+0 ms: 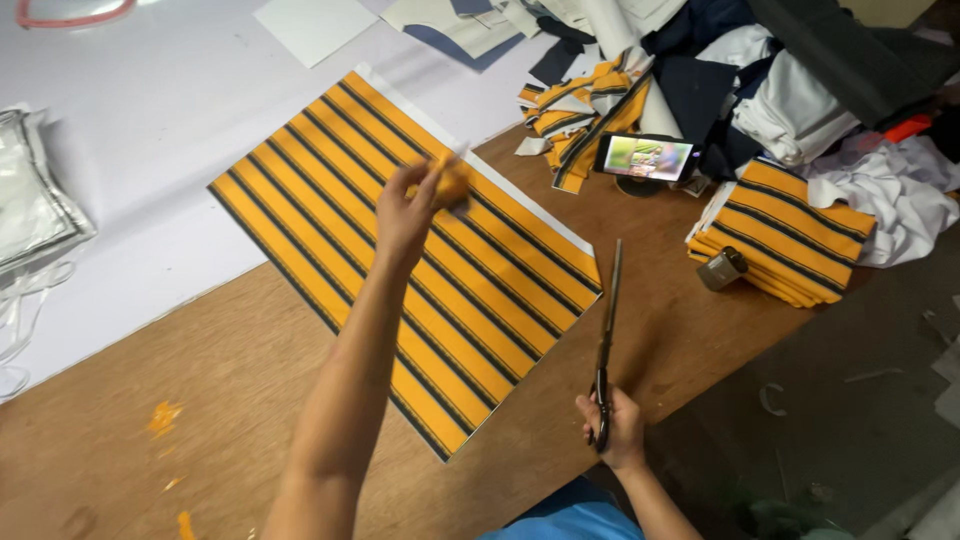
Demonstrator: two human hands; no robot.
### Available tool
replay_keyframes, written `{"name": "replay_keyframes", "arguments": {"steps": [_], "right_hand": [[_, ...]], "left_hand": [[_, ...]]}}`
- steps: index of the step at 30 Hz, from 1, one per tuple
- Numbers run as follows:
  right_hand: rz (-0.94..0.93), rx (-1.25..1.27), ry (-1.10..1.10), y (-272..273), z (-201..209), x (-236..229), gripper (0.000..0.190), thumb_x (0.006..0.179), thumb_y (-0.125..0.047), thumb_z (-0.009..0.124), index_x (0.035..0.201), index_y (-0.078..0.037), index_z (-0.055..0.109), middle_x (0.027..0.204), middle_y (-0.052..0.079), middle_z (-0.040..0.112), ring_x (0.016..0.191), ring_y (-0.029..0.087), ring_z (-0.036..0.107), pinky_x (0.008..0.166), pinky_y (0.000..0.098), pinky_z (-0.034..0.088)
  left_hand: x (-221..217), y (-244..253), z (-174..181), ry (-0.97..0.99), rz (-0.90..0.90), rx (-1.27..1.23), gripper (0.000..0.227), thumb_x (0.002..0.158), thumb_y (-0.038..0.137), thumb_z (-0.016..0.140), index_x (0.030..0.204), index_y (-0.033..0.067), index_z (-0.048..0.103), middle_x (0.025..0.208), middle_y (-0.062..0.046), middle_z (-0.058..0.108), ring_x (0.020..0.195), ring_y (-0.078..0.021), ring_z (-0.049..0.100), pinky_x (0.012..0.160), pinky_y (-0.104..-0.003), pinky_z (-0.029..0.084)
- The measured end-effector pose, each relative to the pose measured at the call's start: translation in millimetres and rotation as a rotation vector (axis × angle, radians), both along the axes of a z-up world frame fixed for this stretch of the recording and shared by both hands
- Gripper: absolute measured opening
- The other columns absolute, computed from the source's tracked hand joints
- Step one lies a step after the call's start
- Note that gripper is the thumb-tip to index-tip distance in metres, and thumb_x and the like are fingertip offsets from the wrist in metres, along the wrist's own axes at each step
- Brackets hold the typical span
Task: The person uses shears to cut a large sheet of yellow and black striped fabric into long strips on a wooden table. They repeatedly trim the edges and separate strips, stacking the cut pieces on the right side of the table.
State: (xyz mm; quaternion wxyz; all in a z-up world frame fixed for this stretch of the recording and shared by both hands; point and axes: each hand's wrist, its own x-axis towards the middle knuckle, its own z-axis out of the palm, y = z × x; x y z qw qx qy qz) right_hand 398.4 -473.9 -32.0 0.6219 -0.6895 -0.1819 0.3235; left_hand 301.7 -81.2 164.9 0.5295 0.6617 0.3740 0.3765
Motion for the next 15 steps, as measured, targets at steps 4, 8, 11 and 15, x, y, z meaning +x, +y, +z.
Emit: {"name": "replay_keyframes", "arguments": {"steps": [4, 8, 11, 15], "right_hand": [[0.055, -0.052, 0.017, -4.9, 1.4, 3.4, 0.026, 0.087, -0.024, 0.076, 0.081, -0.005, 0.058, 0.056, 0.003, 0.057, 0.044, 0.012, 0.058, 0.041, 0.0268, 0.048], [0.070, -0.013, 0.081, -5.4, 1.0, 6.8, 0.023, 0.087, -0.021, 0.075, 0.082, -0.005, 0.059, 0.058, 0.002, 0.057, 0.046, 0.012, 0.058, 0.041, 0.0276, 0.049], [0.094, -0.009, 0.148, -7.2, -1.1, 11.3, 0.022, 0.087, -0.018, 0.074, 0.083, -0.005, 0.058, 0.058, 0.003, 0.056, 0.046, 0.012, 0.058, 0.041, 0.0282, 0.049], [0.185, -0.001, 0.155, -11.3, -6.0, 15.8, 0.020, 0.089, -0.016, 0.072, 0.085, -0.005, 0.056, 0.061, 0.001, 0.057, 0.047, 0.011, 0.057, 0.042, 0.0275, 0.049]], "left_hand": [[79.8, -4.8, 24.9, 0.151, 0.067, 0.655, 0.058, 0.099, 0.029, 0.072, 0.142, -0.0035, 0.050, 0.138, -0.027, 0.053, 0.125, -0.0418, 0.056, 0.104, -0.047, 0.049], [54.5, -54.5, -21.6, 0.353, -0.007, 0.632, 0.052, 0.095, 0.028, 0.073, 0.136, 0.0007, 0.055, 0.124, -0.026, 0.057, 0.115, -0.0422, 0.059, 0.097, -0.048, 0.051], [-16.4, -113.2, -81.1, 0.452, 0.005, 0.763, 0.048, 0.090, 0.022, 0.073, 0.131, 0.0004, 0.059, 0.125, -0.023, 0.060, 0.114, -0.0412, 0.059, 0.095, -0.049, 0.050], [-113.5, -191.0, -143.1, 0.791, 0.033, 0.686, 0.066, 0.093, 0.039, 0.068, 0.144, 0.0020, 0.050, 0.151, -0.029, 0.041, 0.143, -0.0477, 0.037, 0.118, -0.058, 0.029]]}}
